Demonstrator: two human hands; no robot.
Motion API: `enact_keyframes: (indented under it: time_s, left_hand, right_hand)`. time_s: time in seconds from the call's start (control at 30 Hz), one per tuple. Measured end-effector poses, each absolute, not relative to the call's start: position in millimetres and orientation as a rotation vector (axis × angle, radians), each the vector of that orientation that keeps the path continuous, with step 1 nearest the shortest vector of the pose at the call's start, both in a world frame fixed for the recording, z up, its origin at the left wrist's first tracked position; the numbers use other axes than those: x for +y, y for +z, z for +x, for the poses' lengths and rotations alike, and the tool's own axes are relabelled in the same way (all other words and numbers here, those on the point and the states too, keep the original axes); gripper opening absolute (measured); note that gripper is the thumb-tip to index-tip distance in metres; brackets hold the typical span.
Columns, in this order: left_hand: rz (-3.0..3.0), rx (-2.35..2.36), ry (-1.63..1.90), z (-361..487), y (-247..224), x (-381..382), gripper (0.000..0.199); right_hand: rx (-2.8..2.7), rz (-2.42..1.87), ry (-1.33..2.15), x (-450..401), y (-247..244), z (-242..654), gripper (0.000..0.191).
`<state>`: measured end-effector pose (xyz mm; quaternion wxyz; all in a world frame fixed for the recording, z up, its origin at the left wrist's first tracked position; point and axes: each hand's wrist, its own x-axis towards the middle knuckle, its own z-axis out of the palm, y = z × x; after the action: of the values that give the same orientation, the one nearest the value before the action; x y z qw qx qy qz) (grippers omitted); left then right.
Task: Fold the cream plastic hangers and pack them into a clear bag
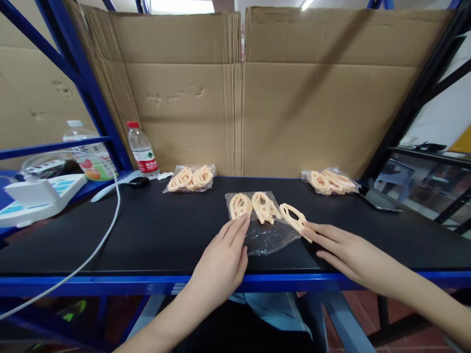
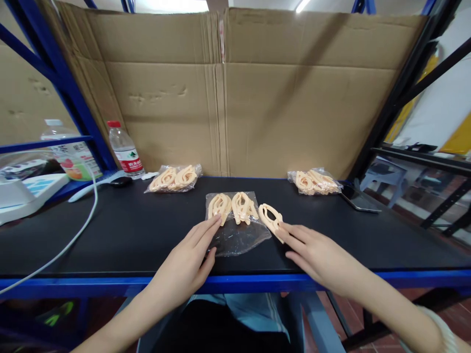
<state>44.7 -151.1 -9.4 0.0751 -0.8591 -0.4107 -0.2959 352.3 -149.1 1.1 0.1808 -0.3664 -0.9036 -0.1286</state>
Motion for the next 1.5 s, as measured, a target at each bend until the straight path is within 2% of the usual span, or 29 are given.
enact_keyframes:
  time_s: [0.13, 0.33, 0.6, 0.83, 1.0, 1.13, 1.3, 1.4, 1.5]
  left_hand:
    - [-2.582, -1.225, -0.904, 45, -7, -151, 0.052]
    - [-2.581, -1.233, -0.892, 46, -5, -152, 0.05]
    - [-2.57, -1.236, -0.897, 46, -7, -151, 0.051]
    - [-2.587, -1.227, -0.944, 45, -9, -150, 0.058]
    - [-2.587, -1.241, -0.971, 45, -10, -150, 0.06]
    - [-2.582, -1.252, -0.943, 44, -12, -150, 0.059]
    - [-2.602, -1.266, -0.933, 45, -9, -150, 0.059]
    - [-2.643, -1.285, -1.0, 42, -5, -152, 0.056]
    - [-2.669, -1.324, -1.111, 29, -1, -157, 0.045]
  right_hand:
    - [-2.505, -0.92, -0.433, -191, -13, 351, 0.047]
    - [-2.516, -0.716, -0.527, -201, -36, 353, 0.053]
    - [-2.258, -0.797, -0.428, -211, 7, 348, 0.051]
    - [-2.36, -0.5, -0.524, -208, 21, 296, 0.052]
    - [-2.373, -0.357, -0.931, -160, 21, 247, 0.035]
    - [-2.445, -0.676, -1.162, -118, 15, 220, 0.032]
    - [-2.539, -1.099, -0.974, -99, 4, 209, 0.033]
    - [-2.477, -1.047, -0.751, -116, 11, 231, 0.039]
    - [-2.412, -0.867, -0.437, -136, 27, 273, 0.036]
